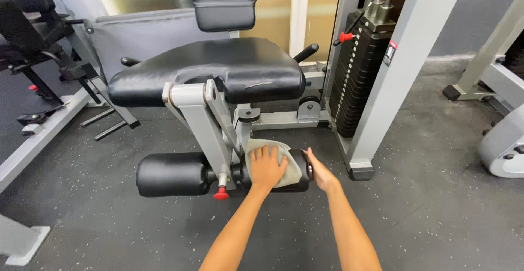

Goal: The person wipes down various parts of a leg-extension machine and a cable weight machine using a cloth.

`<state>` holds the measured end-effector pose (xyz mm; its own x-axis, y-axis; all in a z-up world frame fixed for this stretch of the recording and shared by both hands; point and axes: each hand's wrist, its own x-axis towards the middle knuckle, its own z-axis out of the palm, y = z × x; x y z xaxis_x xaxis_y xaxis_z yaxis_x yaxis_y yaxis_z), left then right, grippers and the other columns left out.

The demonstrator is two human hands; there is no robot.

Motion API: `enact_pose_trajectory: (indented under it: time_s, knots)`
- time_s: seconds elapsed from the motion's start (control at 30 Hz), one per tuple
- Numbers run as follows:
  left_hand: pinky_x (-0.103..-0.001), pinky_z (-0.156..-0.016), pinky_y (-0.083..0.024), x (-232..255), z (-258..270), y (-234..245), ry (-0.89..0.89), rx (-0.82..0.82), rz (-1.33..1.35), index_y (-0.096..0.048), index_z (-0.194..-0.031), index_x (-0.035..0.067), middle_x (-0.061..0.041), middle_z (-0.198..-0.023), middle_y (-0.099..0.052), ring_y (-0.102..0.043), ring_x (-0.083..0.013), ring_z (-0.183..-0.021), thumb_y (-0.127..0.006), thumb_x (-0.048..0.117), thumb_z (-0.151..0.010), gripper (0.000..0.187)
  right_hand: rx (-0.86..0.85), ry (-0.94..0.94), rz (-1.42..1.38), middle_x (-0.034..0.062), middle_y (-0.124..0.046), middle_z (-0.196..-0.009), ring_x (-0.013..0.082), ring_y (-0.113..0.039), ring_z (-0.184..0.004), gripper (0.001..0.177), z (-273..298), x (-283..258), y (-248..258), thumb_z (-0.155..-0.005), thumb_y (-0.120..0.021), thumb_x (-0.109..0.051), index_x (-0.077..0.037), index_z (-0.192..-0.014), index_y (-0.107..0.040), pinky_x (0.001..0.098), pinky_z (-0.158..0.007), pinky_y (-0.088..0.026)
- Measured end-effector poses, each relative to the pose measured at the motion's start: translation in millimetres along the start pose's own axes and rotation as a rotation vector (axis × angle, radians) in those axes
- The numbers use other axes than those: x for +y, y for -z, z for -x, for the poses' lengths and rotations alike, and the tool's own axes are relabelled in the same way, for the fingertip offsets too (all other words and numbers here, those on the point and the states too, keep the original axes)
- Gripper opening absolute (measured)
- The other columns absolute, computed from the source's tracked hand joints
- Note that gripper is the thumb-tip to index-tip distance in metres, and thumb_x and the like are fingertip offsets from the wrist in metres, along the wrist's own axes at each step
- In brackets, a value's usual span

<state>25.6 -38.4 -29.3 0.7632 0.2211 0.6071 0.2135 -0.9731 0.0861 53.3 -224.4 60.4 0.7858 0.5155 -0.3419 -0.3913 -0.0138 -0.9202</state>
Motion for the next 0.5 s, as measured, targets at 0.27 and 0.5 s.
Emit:
enact_pose_trajectory:
  time_s: [0.27, 0.5]
  knots:
    - [-0.056, -0.105, -0.04, 4, 13, 19, -0.13, 0.195, 0.04, -0.065, -0.117, 0.01, -0.018, -0.114, -0.063, -0.058, -0.0359, -0.117, -0.061, 0.05, -0.089, 0.049, -0.091, 0.178, 0.101, 0.0164, -0.033, -0.164, 0.0398, -0.028, -0.151, 0.079, -49, 45, 35, -0.087, -0.074, -0.036, -0.025, -0.157, -0.041, 0.0566, -0.118, -0.029]
    - [-0.056, -0.106, -0.039, 12, 10, 26, -0.113, 0.117, 0.02, -0.065, -0.118, 0.011, -0.017, -0.117, -0.062, -0.058, -0.0353, -0.119, -0.061, 0.048, -0.091, 0.046, 0.089, -0.106, -0.022, 0.017, -0.032, -0.166, 0.0357, -0.032, -0.152, 0.1, 15, -15, -26, -0.086, -0.062, -0.078, -0.016, -0.16, -0.038, 0.0541, -0.121, -0.031]
